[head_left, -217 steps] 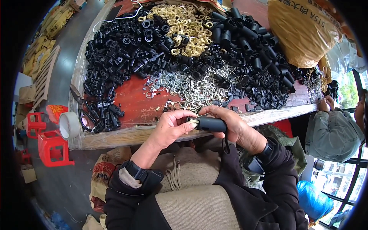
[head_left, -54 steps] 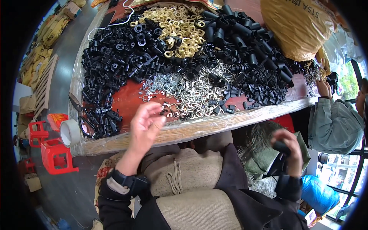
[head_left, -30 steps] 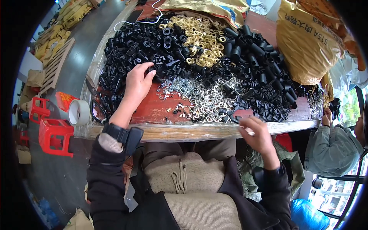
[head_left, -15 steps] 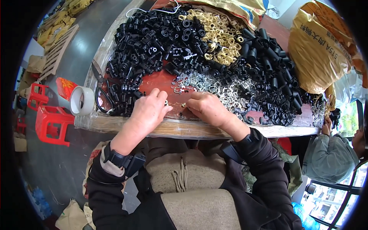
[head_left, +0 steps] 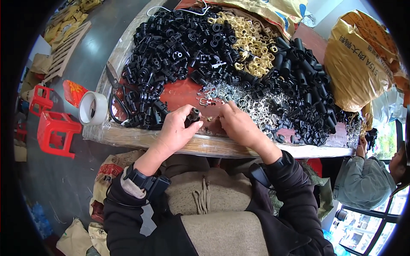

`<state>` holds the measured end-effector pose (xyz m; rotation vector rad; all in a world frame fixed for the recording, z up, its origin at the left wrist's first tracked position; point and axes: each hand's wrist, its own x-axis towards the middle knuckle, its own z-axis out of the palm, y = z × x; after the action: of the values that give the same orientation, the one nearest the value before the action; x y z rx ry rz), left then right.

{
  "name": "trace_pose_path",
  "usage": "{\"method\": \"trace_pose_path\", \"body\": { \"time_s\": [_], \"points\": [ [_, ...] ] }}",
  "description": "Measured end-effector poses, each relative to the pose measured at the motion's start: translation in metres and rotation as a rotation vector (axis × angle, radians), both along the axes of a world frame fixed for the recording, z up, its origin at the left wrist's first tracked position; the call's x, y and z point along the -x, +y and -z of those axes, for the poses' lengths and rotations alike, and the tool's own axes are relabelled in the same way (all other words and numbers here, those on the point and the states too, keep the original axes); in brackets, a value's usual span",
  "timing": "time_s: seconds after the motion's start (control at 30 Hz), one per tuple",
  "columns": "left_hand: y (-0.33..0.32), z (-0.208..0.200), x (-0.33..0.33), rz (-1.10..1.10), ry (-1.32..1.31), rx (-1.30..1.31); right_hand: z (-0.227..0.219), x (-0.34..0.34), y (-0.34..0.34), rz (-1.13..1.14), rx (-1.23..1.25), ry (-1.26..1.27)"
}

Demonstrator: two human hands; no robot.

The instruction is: The person picks up a black plastic housing and a small black component, fits them together, and then inserts a cream-colored plastic clip into the assembly. They repeat this process multiple times, joining the components by hand and placing the finished pieces on the table.

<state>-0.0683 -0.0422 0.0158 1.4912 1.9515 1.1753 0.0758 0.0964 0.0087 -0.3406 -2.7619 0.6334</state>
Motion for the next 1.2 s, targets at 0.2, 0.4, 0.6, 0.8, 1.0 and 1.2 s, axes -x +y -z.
{"method": "trace_pose_path", "body": {
  "time_s": [0.2,0.4,0.6,0.8,1.0,1.2],
  "points": [
    [0.003,-0.011,-0.032,0.069,-0.302,-0.088,-0.016,-0.032,-0.011,0.007,1.363,0.040],
    [0.009,-0.008,-0.054,0.195,-0.237,-0.259,-0.011,-0.051,-0.024,0.084,1.899,0.224],
    [0.009,-0.007,-0.064,0.180,-0.211,-0.245,-0.006,-0.060,-0.031,0.198,1.880,0.289],
    [0.007,-0.006,-0.066,0.229,-0.182,-0.237,-0.008,-0.069,-0.035,0.194,1.805,0.255],
    [0.005,-0.005,-0.068,0.252,-0.179,-0.216,-0.009,-0.075,-0.040,0.212,1.724,0.199],
    [0.005,0.001,-0.067,0.287,-0.285,-0.199,-0.013,-0.078,-0.045,0.186,1.675,0.149]
  ]
}}
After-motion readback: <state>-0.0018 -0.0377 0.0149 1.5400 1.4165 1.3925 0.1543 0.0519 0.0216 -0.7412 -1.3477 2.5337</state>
